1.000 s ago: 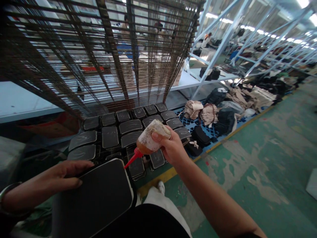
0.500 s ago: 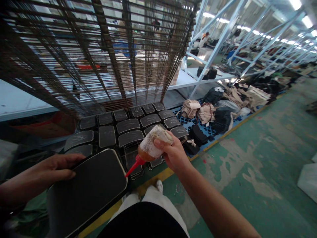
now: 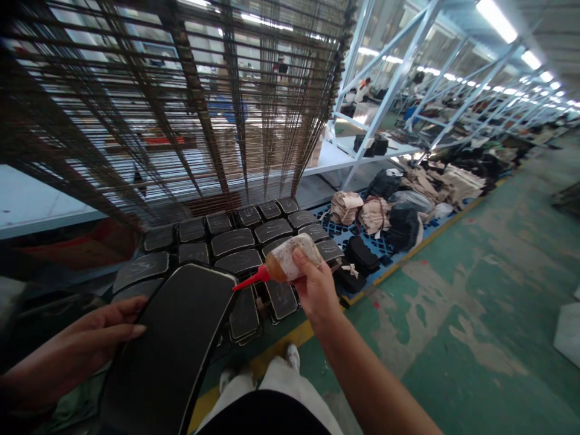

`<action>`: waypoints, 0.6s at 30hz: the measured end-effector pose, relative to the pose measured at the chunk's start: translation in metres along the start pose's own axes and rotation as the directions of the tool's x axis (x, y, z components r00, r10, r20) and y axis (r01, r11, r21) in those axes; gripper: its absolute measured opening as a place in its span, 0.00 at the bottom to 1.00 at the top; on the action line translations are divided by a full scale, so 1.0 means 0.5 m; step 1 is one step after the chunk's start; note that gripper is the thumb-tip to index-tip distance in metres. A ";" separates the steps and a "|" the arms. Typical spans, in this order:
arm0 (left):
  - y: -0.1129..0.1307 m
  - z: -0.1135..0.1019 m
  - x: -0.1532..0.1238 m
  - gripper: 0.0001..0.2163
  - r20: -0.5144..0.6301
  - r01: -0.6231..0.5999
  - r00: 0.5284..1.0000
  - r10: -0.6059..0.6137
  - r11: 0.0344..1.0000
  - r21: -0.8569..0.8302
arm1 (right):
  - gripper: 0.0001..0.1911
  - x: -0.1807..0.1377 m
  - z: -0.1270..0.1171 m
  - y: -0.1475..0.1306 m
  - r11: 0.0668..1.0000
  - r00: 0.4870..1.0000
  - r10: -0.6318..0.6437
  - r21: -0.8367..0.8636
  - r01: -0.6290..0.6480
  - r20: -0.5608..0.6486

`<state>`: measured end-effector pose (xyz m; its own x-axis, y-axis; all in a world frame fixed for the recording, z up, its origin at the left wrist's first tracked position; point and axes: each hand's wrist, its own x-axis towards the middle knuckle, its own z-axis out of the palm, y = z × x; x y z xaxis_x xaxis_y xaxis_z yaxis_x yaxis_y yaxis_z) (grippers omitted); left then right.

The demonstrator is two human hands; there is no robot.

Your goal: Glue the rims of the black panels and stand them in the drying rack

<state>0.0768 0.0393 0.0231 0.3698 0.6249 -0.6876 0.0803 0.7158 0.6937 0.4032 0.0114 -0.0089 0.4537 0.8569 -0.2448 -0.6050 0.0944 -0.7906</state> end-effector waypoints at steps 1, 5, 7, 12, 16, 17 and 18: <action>-0.001 0.003 -0.001 0.15 -0.002 0.001 1.000 -0.001 1.000 -0.008 | 0.19 0.002 0.001 0.002 1.000 1.000 -0.010 0.003 0.010 -0.007; -0.006 0.003 -0.001 0.14 0.006 -0.007 1.000 0.007 1.000 -0.021 | 0.20 0.002 0.000 0.010 0.999 0.999 -0.035 -0.016 0.035 0.012; -0.012 -0.004 0.004 0.16 0.005 -0.022 1.000 0.022 0.999 -0.027 | 0.20 -0.003 -0.001 0.013 0.999 0.999 -0.033 -0.024 0.033 0.019; -0.030 -0.019 0.019 0.21 -0.012 -0.057 0.998 0.056 0.997 -0.059 | 0.20 -0.022 0.003 0.022 1.000 0.999 0.012 -0.021 -0.011 0.037; -0.035 -0.019 0.020 0.22 -0.057 -0.086 0.995 0.081 0.992 -0.089 | 0.19 -0.043 0.003 0.030 0.998 0.995 0.043 -0.040 -0.040 0.087; -0.037 -0.020 0.020 0.23 -0.064 -0.095 0.994 0.089 0.991 -0.091 | 0.19 -0.048 0.002 0.032 0.998 0.994 0.051 -0.052 -0.046 0.101; -0.038 -0.021 0.021 0.23 -0.067 -0.101 0.993 0.095 0.991 -0.093 | 0.19 -0.053 0.001 0.034 0.997 0.992 0.058 -0.064 -0.051 0.114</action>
<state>0.0693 0.0353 0.0006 0.3130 0.7092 -0.6318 -0.0441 0.6753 0.7362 0.3804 -0.0095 -0.0157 0.3404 0.9130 -0.2249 -0.5842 0.0180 -0.8114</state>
